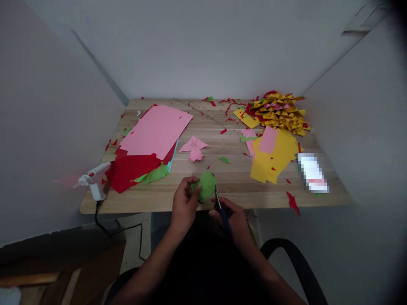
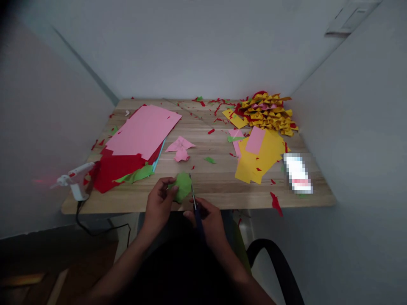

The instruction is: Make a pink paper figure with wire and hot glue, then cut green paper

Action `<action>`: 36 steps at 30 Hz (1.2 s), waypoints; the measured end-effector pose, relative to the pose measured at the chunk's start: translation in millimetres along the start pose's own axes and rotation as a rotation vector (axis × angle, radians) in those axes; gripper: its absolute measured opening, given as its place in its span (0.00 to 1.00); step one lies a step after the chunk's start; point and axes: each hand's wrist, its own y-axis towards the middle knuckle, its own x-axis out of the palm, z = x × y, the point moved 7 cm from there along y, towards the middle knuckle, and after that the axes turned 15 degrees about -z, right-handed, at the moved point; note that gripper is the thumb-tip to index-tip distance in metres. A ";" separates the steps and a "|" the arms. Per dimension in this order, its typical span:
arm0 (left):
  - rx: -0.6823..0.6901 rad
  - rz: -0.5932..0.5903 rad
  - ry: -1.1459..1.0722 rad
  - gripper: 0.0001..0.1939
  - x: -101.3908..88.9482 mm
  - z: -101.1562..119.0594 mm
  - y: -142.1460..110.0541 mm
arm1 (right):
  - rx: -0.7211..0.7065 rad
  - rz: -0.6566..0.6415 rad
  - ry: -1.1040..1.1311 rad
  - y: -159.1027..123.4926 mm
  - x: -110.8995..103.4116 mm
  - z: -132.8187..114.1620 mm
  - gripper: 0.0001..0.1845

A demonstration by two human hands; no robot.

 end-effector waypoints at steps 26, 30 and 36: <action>-0.007 -0.063 -0.033 0.16 -25.2 11.8 10.1 | -0.002 -0.265 0.430 -16.8 14.1 1.7 0.28; -0.058 -0.140 -0.037 0.15 -20.8 9.8 11.6 | -0.127 -0.321 0.289 -17.1 19.5 -9.5 0.26; -0.052 -0.137 0.121 0.13 -23.8 11.3 5.4 | -0.064 -0.237 0.026 -9.1 19.5 -6.8 0.22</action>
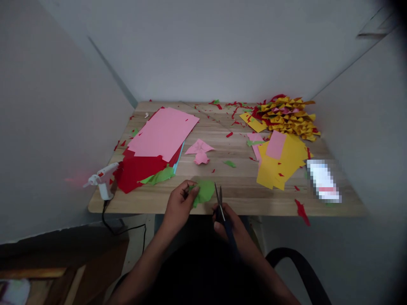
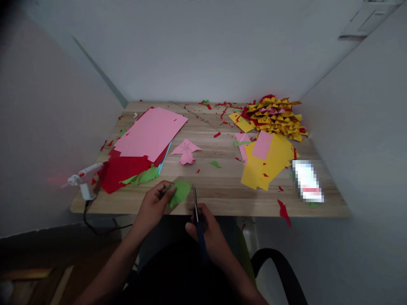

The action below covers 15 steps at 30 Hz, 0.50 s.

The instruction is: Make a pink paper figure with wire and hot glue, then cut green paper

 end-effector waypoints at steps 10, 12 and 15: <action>0.056 0.031 0.053 0.09 -2.9 1.8 -2.3 | 0.185 0.138 0.020 -1.1 -6.6 18.8 0.23; 0.062 0.043 0.047 0.09 -6.1 0.7 -1.4 | 0.184 0.137 0.030 -2.4 -5.7 21.0 0.23; 0.075 0.049 0.044 0.10 -10.1 1.5 -0.1 | 0.141 0.056 0.117 -3.4 0.1 22.8 0.22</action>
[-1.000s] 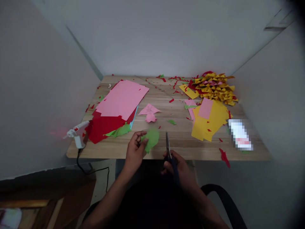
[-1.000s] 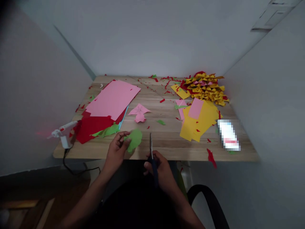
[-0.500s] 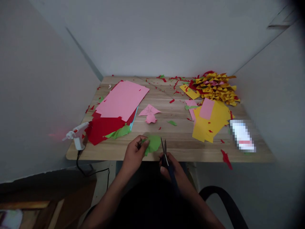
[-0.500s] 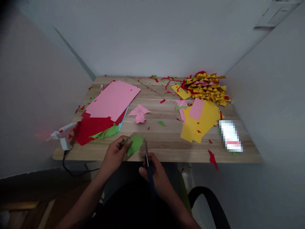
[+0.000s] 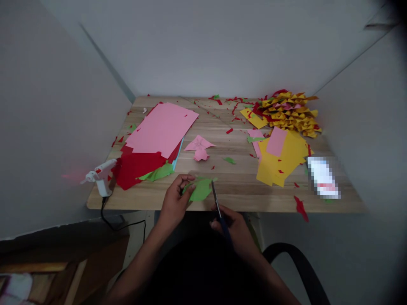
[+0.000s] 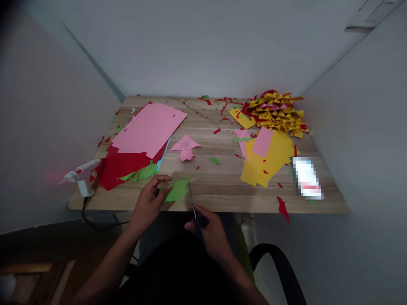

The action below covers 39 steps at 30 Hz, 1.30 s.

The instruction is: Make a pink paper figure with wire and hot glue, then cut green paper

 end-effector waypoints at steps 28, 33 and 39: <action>-0.054 -0.234 -0.008 0.13 -2.7 7.2 1.2 | 0.110 -0.081 -0.069 1.3 0.8 -0.6 0.23; -0.064 -0.225 -0.005 0.14 -6.7 2.6 1.7 | -0.049 -0.190 -0.074 -5.7 4.8 -14.7 0.23; -0.067 -0.242 0.029 0.13 -4.9 4.6 1.7 | 0.157 -0.100 -0.112 -1.9 1.1 1.5 0.25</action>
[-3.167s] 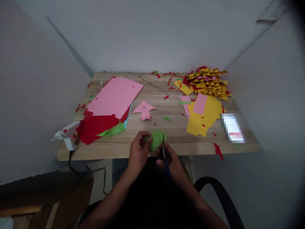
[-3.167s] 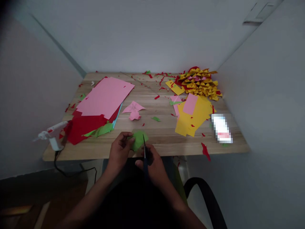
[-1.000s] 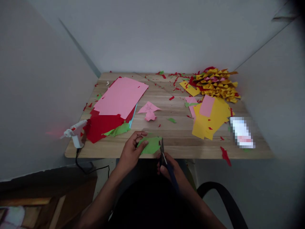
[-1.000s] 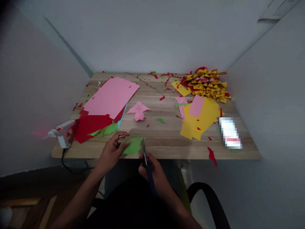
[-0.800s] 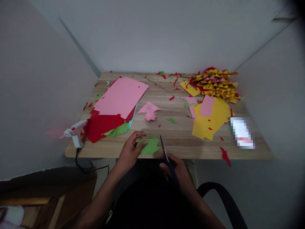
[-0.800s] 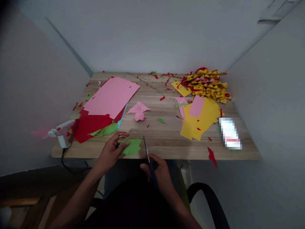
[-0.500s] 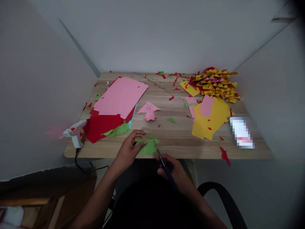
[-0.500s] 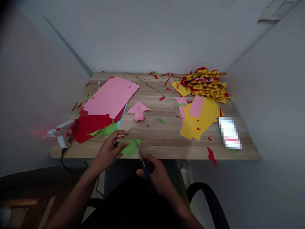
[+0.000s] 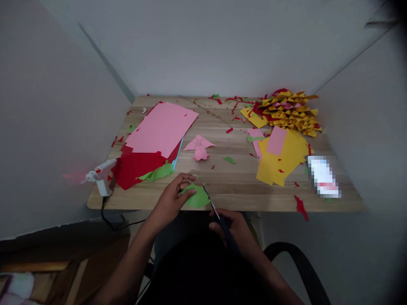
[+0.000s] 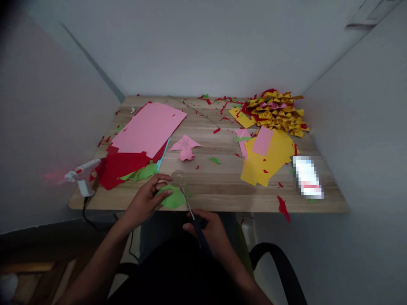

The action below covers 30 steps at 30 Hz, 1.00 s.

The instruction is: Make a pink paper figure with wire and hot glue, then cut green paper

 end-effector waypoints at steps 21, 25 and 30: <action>-0.071 0.187 -0.242 0.16 32.6 -16.9 -5.8 | -0.304 0.069 -0.029 9.0 12.9 -23.3 0.20; -0.076 0.160 -0.313 0.17 36.1 -15.0 -3.8 | -0.333 0.080 -0.019 11.7 11.5 -26.7 0.21; -0.103 0.132 -0.270 0.16 31.9 -10.8 -2.3 | -0.303 0.075 -0.006 12.4 9.6 -23.9 0.22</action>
